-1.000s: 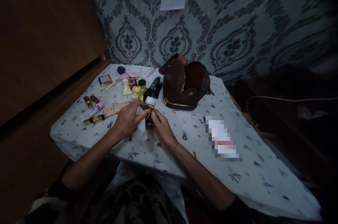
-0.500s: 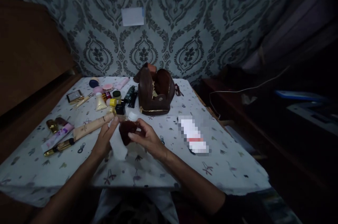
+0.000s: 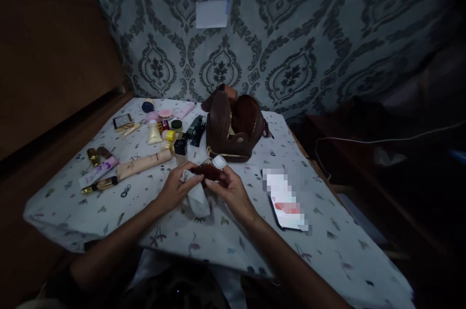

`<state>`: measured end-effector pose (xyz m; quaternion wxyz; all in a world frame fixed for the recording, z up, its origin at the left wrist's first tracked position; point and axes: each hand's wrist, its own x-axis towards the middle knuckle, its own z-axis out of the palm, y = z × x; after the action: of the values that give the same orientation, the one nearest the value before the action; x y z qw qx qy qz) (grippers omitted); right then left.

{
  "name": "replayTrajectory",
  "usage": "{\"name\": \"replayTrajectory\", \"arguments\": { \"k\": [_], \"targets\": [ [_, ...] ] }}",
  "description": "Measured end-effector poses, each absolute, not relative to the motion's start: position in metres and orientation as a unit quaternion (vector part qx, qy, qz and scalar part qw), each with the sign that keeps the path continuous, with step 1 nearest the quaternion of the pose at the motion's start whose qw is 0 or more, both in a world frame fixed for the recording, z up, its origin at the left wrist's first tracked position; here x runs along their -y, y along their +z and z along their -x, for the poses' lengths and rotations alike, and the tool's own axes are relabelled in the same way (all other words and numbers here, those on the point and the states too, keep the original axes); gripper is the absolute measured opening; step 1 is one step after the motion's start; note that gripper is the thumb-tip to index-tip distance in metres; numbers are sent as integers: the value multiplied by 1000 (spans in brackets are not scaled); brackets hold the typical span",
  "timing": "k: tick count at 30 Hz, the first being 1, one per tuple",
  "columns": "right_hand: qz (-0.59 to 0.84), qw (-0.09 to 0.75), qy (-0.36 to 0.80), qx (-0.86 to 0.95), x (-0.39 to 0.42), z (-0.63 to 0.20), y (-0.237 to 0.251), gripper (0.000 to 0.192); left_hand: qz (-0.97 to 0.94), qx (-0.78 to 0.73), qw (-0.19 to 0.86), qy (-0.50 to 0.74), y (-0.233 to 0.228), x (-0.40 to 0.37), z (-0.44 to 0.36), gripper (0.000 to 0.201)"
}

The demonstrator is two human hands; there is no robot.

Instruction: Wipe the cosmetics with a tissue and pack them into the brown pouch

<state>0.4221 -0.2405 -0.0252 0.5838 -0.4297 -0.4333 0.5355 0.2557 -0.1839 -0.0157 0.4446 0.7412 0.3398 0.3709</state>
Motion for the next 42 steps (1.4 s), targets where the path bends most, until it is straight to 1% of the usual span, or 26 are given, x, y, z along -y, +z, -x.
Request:
{"name": "replayTrajectory", "arguments": {
  "k": [5, 7, 11, 17, 21, 23, 25, 27, 29, 31, 34, 37, 40, 42],
  "targets": [
    [427, 583, 544, 426, 231, -420, -32, 45, -646, -391, 520, 399, -30, 172, -256, 48],
    [426, 580, 545, 430, 227, -420, -33, 45, -609, -408, 546, 406, -34, 169, -256, 52],
    [429, 588, 545, 415, 223, -421, -33, 45, -615, -398, 550, 401, -36, 166, -253, 49],
    [453, 610, 521, 388, 218, -419, -34, 46, -674, -353, 528, 377, -36, 169, -251, 42],
    [447, 629, 515, 374, 217, -416, -34, 46, -661, -352, 545, 377, -39, 169, -255, 55],
    [446, 623, 515, 384, 217, -418, -32, 47, -626, -359, 579, 379, -39, 169, -255, 57],
    [446, 608, 518, 404, 219, -422, -27, 49, -575, -357, 638, 368, -38, 170, -254, 59],
    [451, 587, 520, 426, 220, -429, -21, 55, -521, -345, 700, 344, -34, 172, -254, 64],
    [448, 575, 522, 444, 221, -435, -16, 62, -478, -336, 742, 328, -30, 174, -254, 68],
    [430, 570, 532, 455, 221, -440, -14, 64, -450, -338, 759, 326, -27, 176, -255, 67],
    [407, 567, 548, 461, 220, -442, -13, 56, -424, -363, 761, 331, -27, 175, -256, 58],
    [415, 563, 544, 464, 222, -442, -14, 48, -410, -381, 763, 322, -33, 174, -257, 56],
    [425, 555, 537, 473, 229, -445, -10, 47, -425, -373, 773, 287, -37, 176, -256, 56],
    [424, 563, 525, 477, 233, -454, -4, 47, -457, -371, 761, 272, -30, 180, -253, 52]
  ]
}}
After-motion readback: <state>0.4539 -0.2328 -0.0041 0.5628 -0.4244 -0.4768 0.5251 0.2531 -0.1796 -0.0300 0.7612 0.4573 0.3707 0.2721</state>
